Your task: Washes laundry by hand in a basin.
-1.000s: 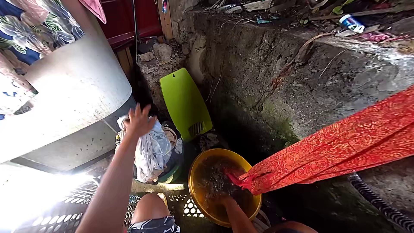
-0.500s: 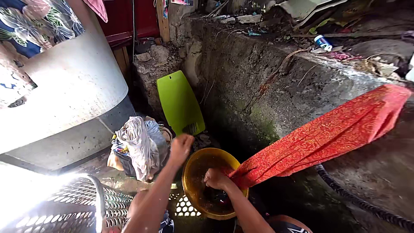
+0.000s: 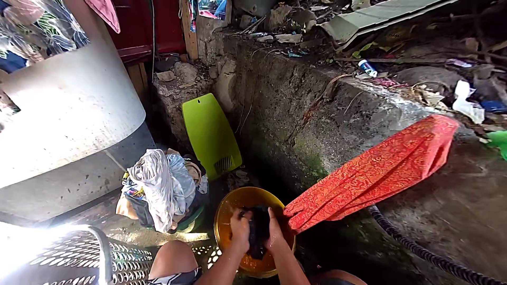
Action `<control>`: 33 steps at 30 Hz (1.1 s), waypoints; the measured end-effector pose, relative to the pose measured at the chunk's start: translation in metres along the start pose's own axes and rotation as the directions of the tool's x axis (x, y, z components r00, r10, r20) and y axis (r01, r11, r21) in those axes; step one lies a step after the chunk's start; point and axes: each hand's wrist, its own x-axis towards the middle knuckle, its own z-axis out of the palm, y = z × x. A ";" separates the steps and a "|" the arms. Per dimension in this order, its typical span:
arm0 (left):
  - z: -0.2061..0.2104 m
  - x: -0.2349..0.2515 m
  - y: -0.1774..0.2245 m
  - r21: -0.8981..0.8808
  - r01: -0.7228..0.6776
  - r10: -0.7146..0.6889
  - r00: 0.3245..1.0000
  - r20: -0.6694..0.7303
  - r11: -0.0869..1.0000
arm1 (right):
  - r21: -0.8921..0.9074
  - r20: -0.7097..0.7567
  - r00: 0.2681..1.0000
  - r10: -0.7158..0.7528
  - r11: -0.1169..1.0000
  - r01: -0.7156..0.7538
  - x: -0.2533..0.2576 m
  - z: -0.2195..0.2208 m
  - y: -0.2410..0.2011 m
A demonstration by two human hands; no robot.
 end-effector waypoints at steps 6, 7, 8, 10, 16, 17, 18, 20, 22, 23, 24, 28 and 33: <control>0.020 -0.049 -0.004 0.678 -0.475 0.453 0.862 0.228 0.561 | -0.175 0.159 0.952 -0.262 0.941 0.288 -0.017 0.004 0.011; 0.014 -0.031 0.002 0.742 -0.335 0.337 0.929 0.155 0.581 | -0.207 0.129 0.946 -0.298 0.925 0.320 -0.010 0.006 0.022; 0.005 -0.007 0.007 0.774 -0.175 0.214 0.975 0.052 0.608 | -0.159 0.055 0.961 -0.272 0.947 0.277 -0.009 0.016 0.030; -0.008 0.031 0.009 0.751 0.054 0.056 0.991 -0.121 0.658 | -0.087 -0.038 0.976 -0.215 0.974 0.211 -0.018 0.032 0.033; 0.020 -0.034 -0.003 0.636 -0.243 0.204 0.969 0.136 0.732 | -0.212 -0.050 0.948 -0.313 0.931 0.296 0.010 -0.003 0.007; 0.022 -0.042 -0.008 0.596 -0.334 0.269 0.942 0.198 0.730 | -0.255 -0.055 0.946 -0.318 0.921 0.295 0.015 -0.008 0.002; 0.021 -0.040 -0.013 0.564 -0.397 0.328 0.918 0.224 0.725 | -0.263 -0.076 0.943 -0.323 0.919 0.293 0.017 -0.007 0.002; 0.010 -0.020 -0.017 0.579 -0.372 0.322 0.927 0.193 0.725 | -0.223 -0.109 0.935 -0.337 0.925 0.308 0.003 0.008 -0.003; -0.007 0.009 -0.015 0.660 -0.072 0.089 0.996 0.008 0.748 | -0.226 0.048 0.944 -0.325 0.917 0.327 -0.020 0.027 -0.016; -0.014 0.024 -0.020 0.602 0.080 -0.022 0.994 -0.103 0.795 | -0.269 0.178 0.931 -0.319 0.894 0.358 -0.023 0.030 -0.023; -0.018 0.032 -0.026 0.470 0.203 -0.128 0.974 -0.186 0.859 | -0.341 0.277 0.908 -0.313 0.852 0.398 -0.019 0.029 -0.026; -0.017 0.027 -0.035 -0.111 0.376 -0.392 0.888 -0.242 0.920 | -0.868 0.342 0.910 -0.235 0.293 0.402 0.036 0.007 0.000; -0.015 0.019 -0.035 0.045 0.350 -0.334 0.921 -0.202 0.936 | -0.962 0.215 0.966 0.147 -0.139 0.235 0.049 -0.007 0.065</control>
